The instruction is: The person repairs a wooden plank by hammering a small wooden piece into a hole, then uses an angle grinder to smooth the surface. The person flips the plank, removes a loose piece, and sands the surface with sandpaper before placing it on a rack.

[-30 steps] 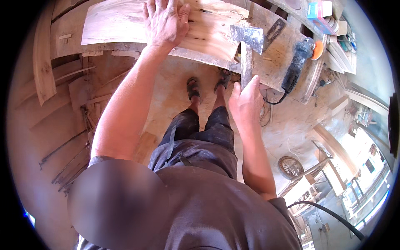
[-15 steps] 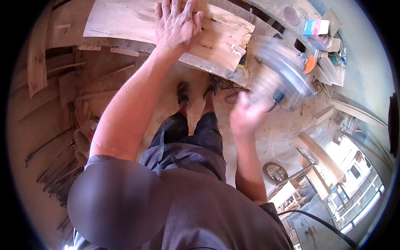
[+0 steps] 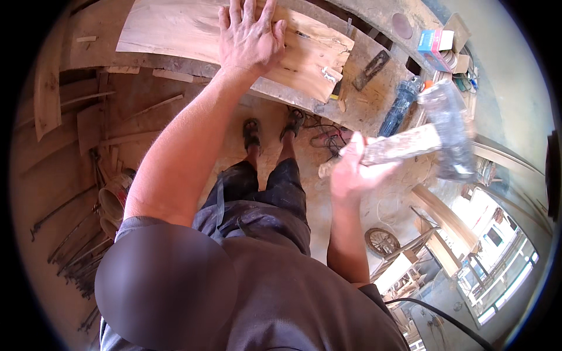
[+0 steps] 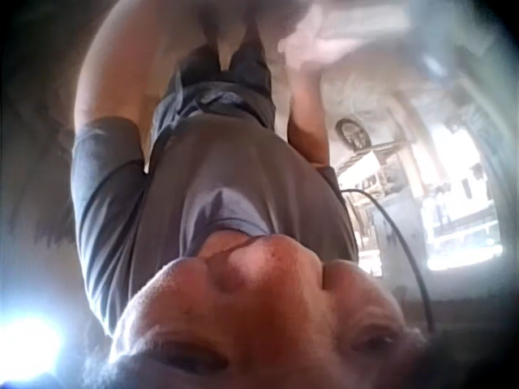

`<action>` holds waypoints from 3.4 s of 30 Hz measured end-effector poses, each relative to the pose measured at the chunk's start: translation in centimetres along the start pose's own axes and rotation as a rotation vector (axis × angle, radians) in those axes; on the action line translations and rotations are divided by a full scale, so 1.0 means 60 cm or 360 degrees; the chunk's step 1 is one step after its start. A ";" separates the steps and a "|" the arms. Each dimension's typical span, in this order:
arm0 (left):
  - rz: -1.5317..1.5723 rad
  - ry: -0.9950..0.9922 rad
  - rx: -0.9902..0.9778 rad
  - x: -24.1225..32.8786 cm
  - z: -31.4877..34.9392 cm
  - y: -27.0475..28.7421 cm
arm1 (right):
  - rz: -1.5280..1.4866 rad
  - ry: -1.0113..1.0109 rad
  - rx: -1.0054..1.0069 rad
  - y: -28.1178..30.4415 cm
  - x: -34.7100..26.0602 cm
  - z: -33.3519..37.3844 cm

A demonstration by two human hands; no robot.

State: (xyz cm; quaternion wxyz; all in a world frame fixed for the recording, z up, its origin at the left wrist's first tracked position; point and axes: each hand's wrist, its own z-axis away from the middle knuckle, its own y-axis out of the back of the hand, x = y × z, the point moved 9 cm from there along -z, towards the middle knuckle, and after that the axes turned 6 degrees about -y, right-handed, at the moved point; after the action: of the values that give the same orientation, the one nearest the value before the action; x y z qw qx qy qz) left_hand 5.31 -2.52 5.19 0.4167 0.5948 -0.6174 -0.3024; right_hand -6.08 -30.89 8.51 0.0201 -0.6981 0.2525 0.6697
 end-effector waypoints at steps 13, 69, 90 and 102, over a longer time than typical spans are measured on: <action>-0.0075 -0.0001 -0.0268 -0.011 0.008 -0.048 | 0.1260 -0.0355 -0.0687 -0.061 0.062 0.010; 0.0550 0.0015 -0.0580 0.094 0.037 -0.056 | 0.1006 -0.0564 -0.0652 -0.039 0.107 0.046; 0.1434 -0.0201 -0.0207 0.116 0.070 -0.002 | 0.1178 -0.0239 -0.0603 -0.029 0.078 0.055; 0.1443 -0.0074 -0.0334 0.111 0.090 -0.016 | 0.1270 -0.0349 -0.0743 -0.048 0.086 0.042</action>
State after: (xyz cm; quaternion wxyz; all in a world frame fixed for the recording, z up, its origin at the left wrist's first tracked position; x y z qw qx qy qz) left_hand 1.44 -9.85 2.85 0.5508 0.2125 -0.7903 -0.1639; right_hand -7.44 -29.12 2.50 -0.3696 -0.4575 0.3401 0.7337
